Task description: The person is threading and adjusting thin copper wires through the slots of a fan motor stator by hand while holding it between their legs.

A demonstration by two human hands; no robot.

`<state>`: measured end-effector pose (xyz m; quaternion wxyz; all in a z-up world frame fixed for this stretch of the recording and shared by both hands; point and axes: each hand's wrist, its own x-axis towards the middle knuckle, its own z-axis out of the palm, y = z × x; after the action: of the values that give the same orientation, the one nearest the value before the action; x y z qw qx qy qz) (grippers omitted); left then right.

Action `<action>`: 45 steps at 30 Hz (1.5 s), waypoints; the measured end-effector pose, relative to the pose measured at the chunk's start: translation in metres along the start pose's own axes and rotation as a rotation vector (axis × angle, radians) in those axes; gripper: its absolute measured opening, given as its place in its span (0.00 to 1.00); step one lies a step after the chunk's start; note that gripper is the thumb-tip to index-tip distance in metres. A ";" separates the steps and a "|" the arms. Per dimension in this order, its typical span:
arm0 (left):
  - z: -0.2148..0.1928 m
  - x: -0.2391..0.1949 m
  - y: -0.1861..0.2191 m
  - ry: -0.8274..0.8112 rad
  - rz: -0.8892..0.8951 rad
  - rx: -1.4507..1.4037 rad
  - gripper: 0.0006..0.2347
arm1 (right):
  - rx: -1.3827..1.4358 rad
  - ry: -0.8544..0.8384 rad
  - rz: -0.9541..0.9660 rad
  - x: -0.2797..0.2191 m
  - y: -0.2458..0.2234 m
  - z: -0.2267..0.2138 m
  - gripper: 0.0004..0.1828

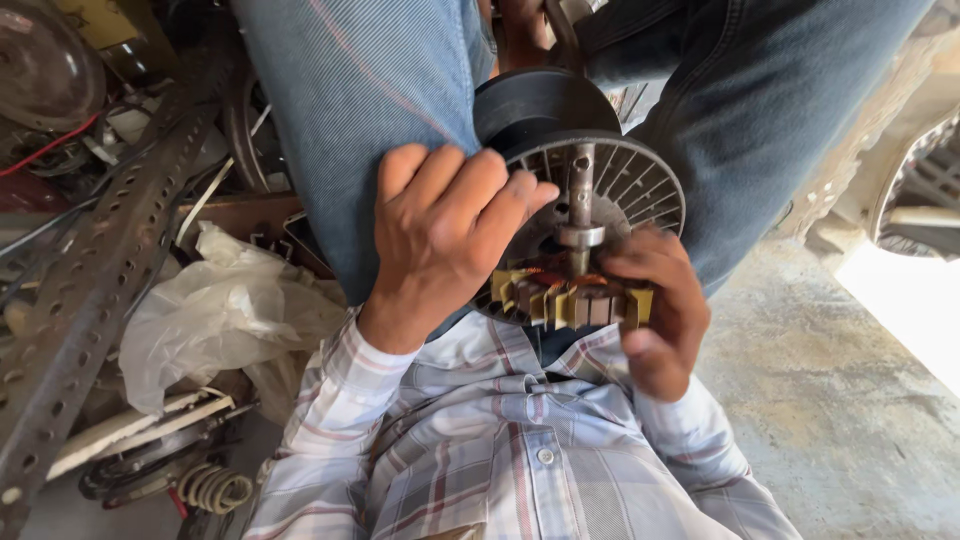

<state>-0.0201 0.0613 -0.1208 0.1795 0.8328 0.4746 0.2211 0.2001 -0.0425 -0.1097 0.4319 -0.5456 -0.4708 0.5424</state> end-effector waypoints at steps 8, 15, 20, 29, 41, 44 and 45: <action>-0.013 0.003 0.012 0.180 -0.040 -0.153 0.10 | 0.044 -0.176 0.097 0.028 -0.012 -0.008 0.44; -0.039 -0.032 0.077 0.237 -0.137 -0.379 0.09 | 0.145 -0.241 -0.034 0.029 -0.002 -0.012 0.44; -0.031 -0.042 0.086 0.318 -0.193 -0.344 0.07 | 0.104 -0.204 -0.060 0.029 0.004 -0.009 0.42; -0.049 -0.017 0.076 0.383 -0.023 -0.184 0.07 | 0.250 -0.227 -0.046 0.032 0.014 -0.008 0.37; -0.032 -0.098 0.101 0.009 0.014 -0.279 0.07 | -0.791 -0.020 -0.751 -0.024 -0.012 0.001 0.24; -0.052 -0.079 0.101 -0.002 0.127 -0.165 0.03 | -0.550 0.061 -0.567 -0.031 -0.005 0.007 0.19; -0.059 -0.069 0.103 0.003 0.180 -0.137 0.02 | -0.529 0.066 -0.549 -0.029 -0.003 0.008 0.18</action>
<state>-0.0096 -0.0434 -0.0329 0.2148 0.8575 0.3822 0.2693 0.1929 -0.0709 -0.1016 0.4202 -0.5090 -0.7090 0.2483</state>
